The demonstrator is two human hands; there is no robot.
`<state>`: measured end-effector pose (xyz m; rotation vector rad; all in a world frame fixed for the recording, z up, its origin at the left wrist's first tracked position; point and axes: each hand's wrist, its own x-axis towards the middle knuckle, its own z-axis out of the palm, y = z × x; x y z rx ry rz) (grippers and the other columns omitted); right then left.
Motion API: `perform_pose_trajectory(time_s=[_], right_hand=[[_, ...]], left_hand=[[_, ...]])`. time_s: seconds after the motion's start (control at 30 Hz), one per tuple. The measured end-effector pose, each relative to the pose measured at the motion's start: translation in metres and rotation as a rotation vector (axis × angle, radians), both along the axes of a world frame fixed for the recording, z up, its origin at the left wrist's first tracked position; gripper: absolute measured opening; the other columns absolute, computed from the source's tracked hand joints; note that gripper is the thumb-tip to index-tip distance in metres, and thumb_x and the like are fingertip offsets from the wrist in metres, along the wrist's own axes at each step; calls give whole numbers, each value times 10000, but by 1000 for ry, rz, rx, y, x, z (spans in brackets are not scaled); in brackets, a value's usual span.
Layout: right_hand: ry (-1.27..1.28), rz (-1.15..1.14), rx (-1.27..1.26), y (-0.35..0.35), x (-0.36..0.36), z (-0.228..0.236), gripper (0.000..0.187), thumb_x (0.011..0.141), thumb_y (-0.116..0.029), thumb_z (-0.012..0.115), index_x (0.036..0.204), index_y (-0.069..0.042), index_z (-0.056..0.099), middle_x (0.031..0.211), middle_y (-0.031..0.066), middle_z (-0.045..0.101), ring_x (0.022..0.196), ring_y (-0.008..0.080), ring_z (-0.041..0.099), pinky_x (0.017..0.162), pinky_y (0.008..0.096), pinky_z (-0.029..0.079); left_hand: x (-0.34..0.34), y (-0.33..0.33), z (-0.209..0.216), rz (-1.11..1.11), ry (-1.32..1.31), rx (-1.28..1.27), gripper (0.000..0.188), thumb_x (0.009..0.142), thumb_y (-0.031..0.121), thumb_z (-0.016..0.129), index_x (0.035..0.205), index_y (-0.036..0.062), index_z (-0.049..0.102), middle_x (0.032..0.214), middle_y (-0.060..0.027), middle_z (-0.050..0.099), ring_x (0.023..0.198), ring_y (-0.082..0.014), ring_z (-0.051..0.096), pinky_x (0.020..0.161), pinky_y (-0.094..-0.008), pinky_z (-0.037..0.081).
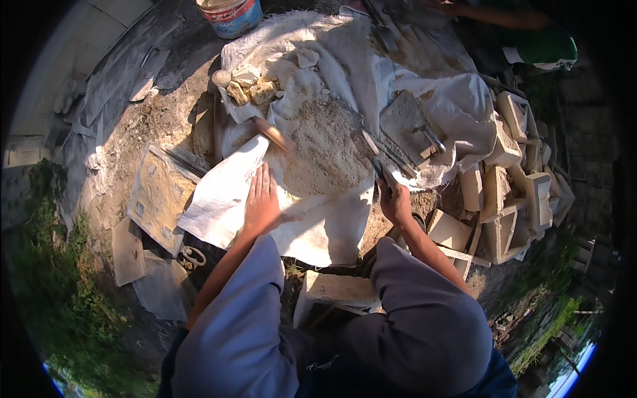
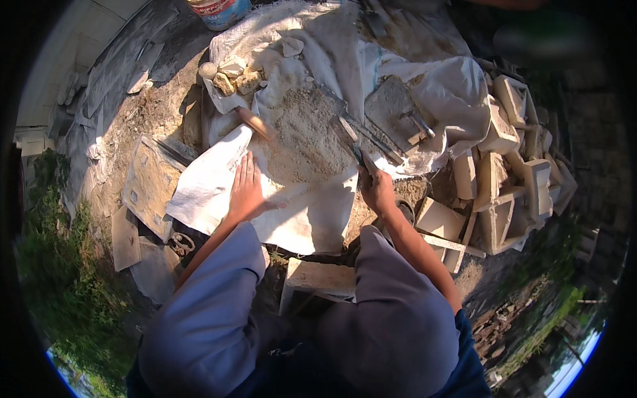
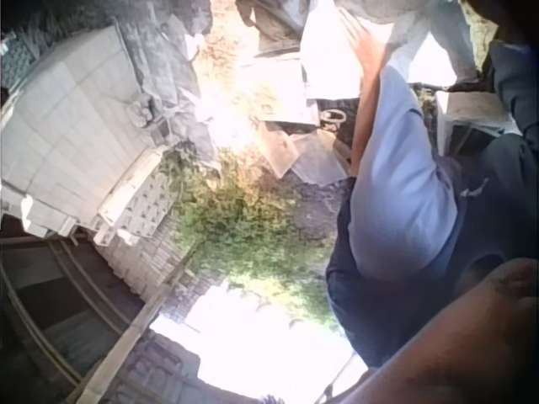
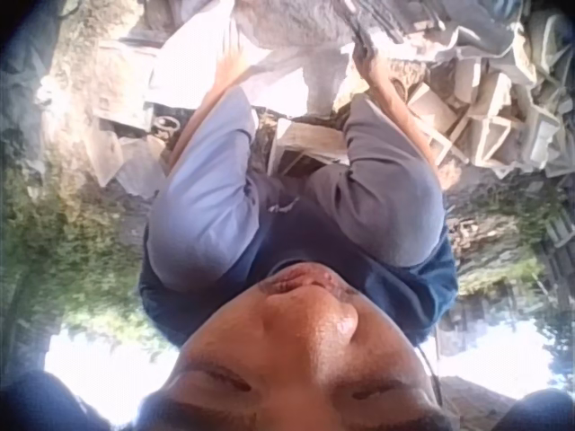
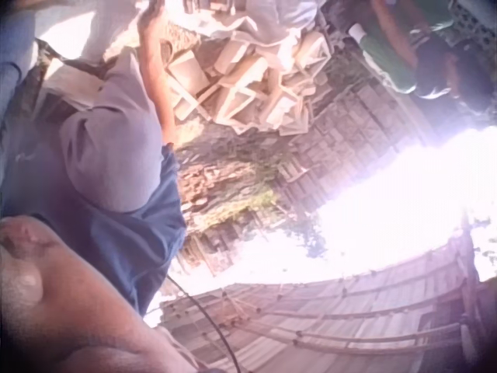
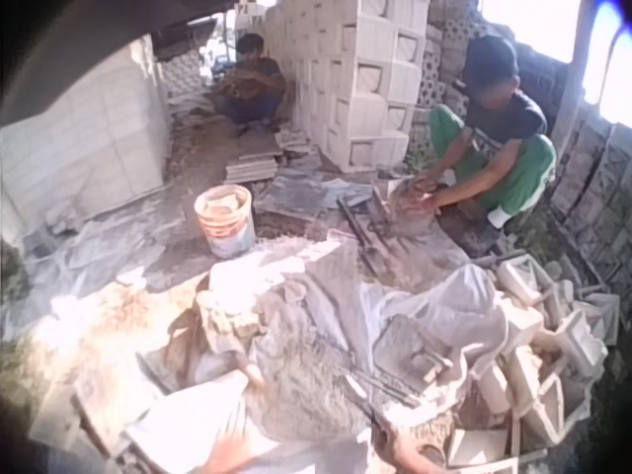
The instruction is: The person scrapes and chisels a stone block using a small hand tool, removing dust and shaping the surface while the stone rests on a pile of other blocks.
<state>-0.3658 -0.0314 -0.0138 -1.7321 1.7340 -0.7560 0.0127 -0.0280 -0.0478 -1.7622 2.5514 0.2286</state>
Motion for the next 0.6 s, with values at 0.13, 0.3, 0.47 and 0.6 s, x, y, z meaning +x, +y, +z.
perform_pose_trajectory(time_s=[0.13,0.3,0.47,0.6], right_hand=[[268,195,125,5,1,-29,446,998,-195,667,1433,-107,628,777,303,648,663,466,657,595,476,507],[2,76,63,-13,27,11,391,1008,-181,670,1394,-116,666,712,300,610,580,459,611,544,463,492],[129,172,57,-7,21,-15,429,1010,-224,650,1433,-156,625,748,256,678,710,484,683,654,550,539],[208,261,280,-31,26,12,481,1019,-342,638,1486,-243,577,874,289,710,832,505,702,738,588,555]], left_hand=[[-8,-2,11,41,29,92,1539,579,905,739,1532,-207,267,1711,-331,124,1621,-420,104,1315,-491,114],[3,3,13,47,-36,51,1443,654,852,725,1547,-190,279,1715,-313,147,1622,-396,130,1317,-474,124],[-11,-7,29,47,43,89,1342,735,843,664,1546,-172,327,1714,-305,177,1621,-380,159,1318,-459,131],[-5,-2,15,40,-1,104,1467,650,757,840,1578,-180,197,1721,-312,105,1624,-403,110,1320,-479,114]])
